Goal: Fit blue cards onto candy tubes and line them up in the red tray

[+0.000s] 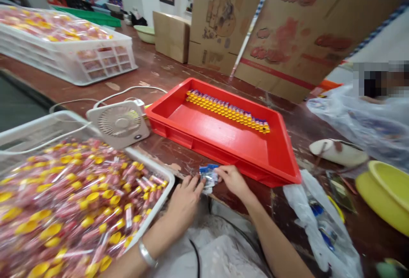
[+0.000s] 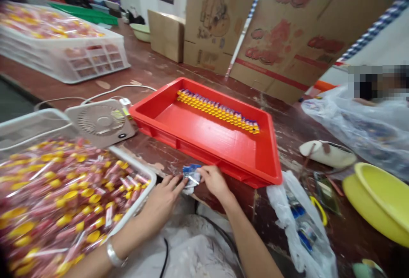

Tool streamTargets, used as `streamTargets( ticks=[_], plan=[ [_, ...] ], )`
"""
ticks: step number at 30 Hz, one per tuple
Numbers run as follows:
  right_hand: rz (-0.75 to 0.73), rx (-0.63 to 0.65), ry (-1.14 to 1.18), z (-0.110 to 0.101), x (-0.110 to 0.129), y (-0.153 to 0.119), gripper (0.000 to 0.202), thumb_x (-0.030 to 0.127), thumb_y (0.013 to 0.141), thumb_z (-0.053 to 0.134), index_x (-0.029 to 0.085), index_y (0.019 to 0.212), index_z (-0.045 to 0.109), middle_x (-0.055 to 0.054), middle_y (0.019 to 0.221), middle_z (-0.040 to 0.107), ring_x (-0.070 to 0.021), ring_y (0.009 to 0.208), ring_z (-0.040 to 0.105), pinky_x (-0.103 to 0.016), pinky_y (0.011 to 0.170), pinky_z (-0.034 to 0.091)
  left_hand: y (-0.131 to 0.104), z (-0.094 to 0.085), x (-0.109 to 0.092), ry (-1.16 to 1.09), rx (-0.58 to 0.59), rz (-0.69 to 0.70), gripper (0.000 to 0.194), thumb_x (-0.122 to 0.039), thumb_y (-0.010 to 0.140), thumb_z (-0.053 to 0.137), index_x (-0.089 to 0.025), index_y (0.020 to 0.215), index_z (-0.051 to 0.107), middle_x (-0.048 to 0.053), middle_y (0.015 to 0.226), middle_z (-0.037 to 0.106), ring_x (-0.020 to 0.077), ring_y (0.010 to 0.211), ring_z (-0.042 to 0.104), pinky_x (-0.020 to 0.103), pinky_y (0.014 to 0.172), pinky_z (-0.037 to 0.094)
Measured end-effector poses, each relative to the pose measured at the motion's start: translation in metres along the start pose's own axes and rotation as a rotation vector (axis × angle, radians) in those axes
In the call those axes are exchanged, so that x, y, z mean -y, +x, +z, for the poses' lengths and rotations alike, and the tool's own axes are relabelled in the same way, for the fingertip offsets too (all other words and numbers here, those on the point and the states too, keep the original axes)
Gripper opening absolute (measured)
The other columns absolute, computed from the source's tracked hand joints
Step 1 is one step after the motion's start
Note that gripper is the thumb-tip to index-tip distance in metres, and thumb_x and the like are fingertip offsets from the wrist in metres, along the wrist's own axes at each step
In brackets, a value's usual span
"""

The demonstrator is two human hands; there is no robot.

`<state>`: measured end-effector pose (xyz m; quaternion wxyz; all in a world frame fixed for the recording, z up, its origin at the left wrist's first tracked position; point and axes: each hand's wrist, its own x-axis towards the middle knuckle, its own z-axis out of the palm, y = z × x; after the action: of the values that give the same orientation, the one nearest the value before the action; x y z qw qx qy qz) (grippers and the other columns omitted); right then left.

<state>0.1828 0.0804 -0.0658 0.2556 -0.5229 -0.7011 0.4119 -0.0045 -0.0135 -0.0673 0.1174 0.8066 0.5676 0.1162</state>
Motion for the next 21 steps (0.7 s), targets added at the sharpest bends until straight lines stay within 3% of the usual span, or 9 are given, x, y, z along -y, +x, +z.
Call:
streamTargets(
  ticks=[3,7,9,11,14,18,21],
  plan=[
    [-0.052,-0.057,0.022,-0.011,0.003,-0.01,0.042,0.051,0.087,0.057,0.02,0.057,0.057,-0.001,0.059,0.059,-0.0185,0.06,0.054,-0.028,0.06,0.041,-0.005,-0.021,0.016,-0.12,0.0,-0.019,0.045,-0.012,0.089,0.049,-0.018,0.133,0.056,0.013,0.131,0.063,0.0255,0.117,0.057,0.038,0.099,0.048],
    [0.0,-0.115,0.14,-0.021,0.004,-0.022,0.039,0.053,0.081,0.067,0.019,0.062,0.063,-0.001,0.059,0.057,-0.0172,0.058,0.052,-0.027,0.056,0.042,-0.036,-0.061,0.079,-0.088,0.043,-0.278,0.032,-0.015,0.093,0.042,-0.023,0.111,0.067,0.007,0.11,0.071,0.0206,0.101,0.065,0.031,0.087,0.05],
    [0.056,-0.112,0.249,-0.021,0.004,-0.027,0.038,0.053,0.077,0.071,0.019,0.062,0.065,-0.001,0.059,0.058,-0.0159,0.056,0.051,-0.026,0.055,0.042,-0.058,-0.072,0.111,-0.039,0.12,-0.343,0.03,-0.01,0.088,0.044,-0.022,0.093,0.071,0.007,0.094,0.072,0.021,0.086,0.067,0.032,0.077,0.051],
    [0.115,-0.118,0.392,-0.018,0.006,-0.028,0.037,0.053,0.072,0.077,0.018,0.064,0.068,-0.002,0.061,0.061,-0.0148,0.055,0.052,-0.026,0.054,0.043,-0.077,-0.069,0.13,-0.01,0.217,-0.339,0.031,-0.003,0.081,0.047,-0.021,0.08,0.072,0.007,0.083,0.071,0.0214,0.079,0.066,0.031,0.071,0.05],
    [0.198,-0.12,0.591,-0.011,0.012,-0.028,0.036,0.049,0.062,0.086,0.017,0.069,0.072,-0.004,0.065,0.065,-0.0142,0.055,0.053,-0.025,0.051,0.043,-0.097,-0.048,0.136,0.014,0.317,-0.291,0.03,0.0,0.077,0.05,-0.019,0.07,0.072,0.013,0.091,0.07,0.0258,0.088,0.066,0.033,0.071,0.051],
    [0.218,-0.061,0.73,-0.005,0.023,-0.028,0.032,0.044,0.063,0.087,0.017,0.072,0.074,-0.004,0.068,0.067,-0.0139,0.059,0.056,-0.024,0.052,0.046,-0.104,-0.027,0.133,0.006,0.316,-0.276,0.025,-0.004,0.079,0.052,-0.018,0.078,0.073,0.018,0.11,0.066,0.028,0.099,0.063,0.039,0.082,0.053],
    [0.231,-0.033,0.786,0.0,0.031,-0.031,0.031,0.043,0.063,0.088,0.017,0.073,0.075,-0.004,0.071,0.069,-0.0135,0.061,0.058,-0.023,0.053,0.048,-0.103,-0.031,0.137,-0.029,0.28,-0.282,0.022,-0.01,0.082,0.053,-0.019,0.087,0.072,0.017,0.11,0.067,0.0271,0.1,0.063,0.039,0.086,0.053]
  ],
)
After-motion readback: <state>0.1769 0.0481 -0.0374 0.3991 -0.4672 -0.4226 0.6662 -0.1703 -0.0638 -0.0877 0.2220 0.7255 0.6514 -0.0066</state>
